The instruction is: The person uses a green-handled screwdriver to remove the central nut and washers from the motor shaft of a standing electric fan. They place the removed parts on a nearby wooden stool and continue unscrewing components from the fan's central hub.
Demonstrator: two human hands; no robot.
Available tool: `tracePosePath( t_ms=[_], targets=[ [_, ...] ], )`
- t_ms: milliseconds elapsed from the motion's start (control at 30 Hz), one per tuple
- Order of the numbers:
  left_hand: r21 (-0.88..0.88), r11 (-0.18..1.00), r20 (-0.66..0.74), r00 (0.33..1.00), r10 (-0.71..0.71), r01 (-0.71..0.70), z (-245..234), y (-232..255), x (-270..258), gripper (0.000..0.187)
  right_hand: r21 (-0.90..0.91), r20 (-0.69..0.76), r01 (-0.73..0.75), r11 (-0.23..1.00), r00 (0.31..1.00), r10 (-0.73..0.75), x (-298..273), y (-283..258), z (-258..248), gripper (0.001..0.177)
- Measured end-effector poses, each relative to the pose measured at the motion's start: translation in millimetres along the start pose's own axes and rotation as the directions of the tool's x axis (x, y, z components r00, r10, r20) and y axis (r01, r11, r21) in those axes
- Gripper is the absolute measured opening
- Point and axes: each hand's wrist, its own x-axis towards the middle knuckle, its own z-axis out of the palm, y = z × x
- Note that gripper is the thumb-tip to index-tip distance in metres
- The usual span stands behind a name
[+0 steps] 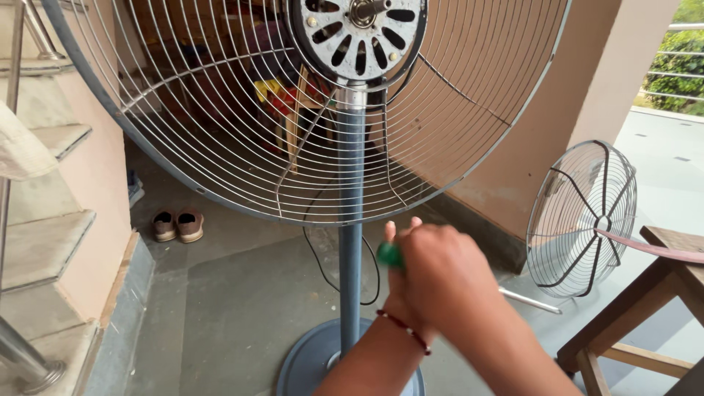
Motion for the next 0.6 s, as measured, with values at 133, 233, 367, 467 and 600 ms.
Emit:
tracePosePath(
  t_ms=[133,233,367,467,600],
  targets=[
    [-0.962,0.273,0.040,0.988,0.151,-0.002,24.6,-46.8,-5.7,0.046,0.093,0.146,0.057,0.994,0.987,-0.070,-16.9,-5.9,-7.9,0.025],
    [-0.976,0.216,0.074,0.986,0.148,0.041,26.3,-69.7,-8.0,0.043,-0.045,0.163,-0.008,0.999,0.987,0.015,-2.6,-9.8,-6.5,0.016],
    [-0.989,0.136,0.068,0.994,0.090,0.055,21.5,-82.4,-13.2,0.040,-0.093,0.138,-0.043,0.995,0.989,0.055,20.0,-8.6,-4.4,0.006],
    [-0.998,-0.055,0.000,0.981,0.196,0.011,33.7,-87.9,-22.3,0.038,0.183,0.148,0.085,0.979,0.982,-0.113,11.7,-4.3,-9.0,0.014],
    [-0.946,-0.314,-0.066,0.908,0.414,0.075,56.8,-105.0,-26.7,0.036,0.310,0.317,-0.063,0.949,0.948,-0.041,-7.0,7.0,-16.1,0.017]
  ],
)
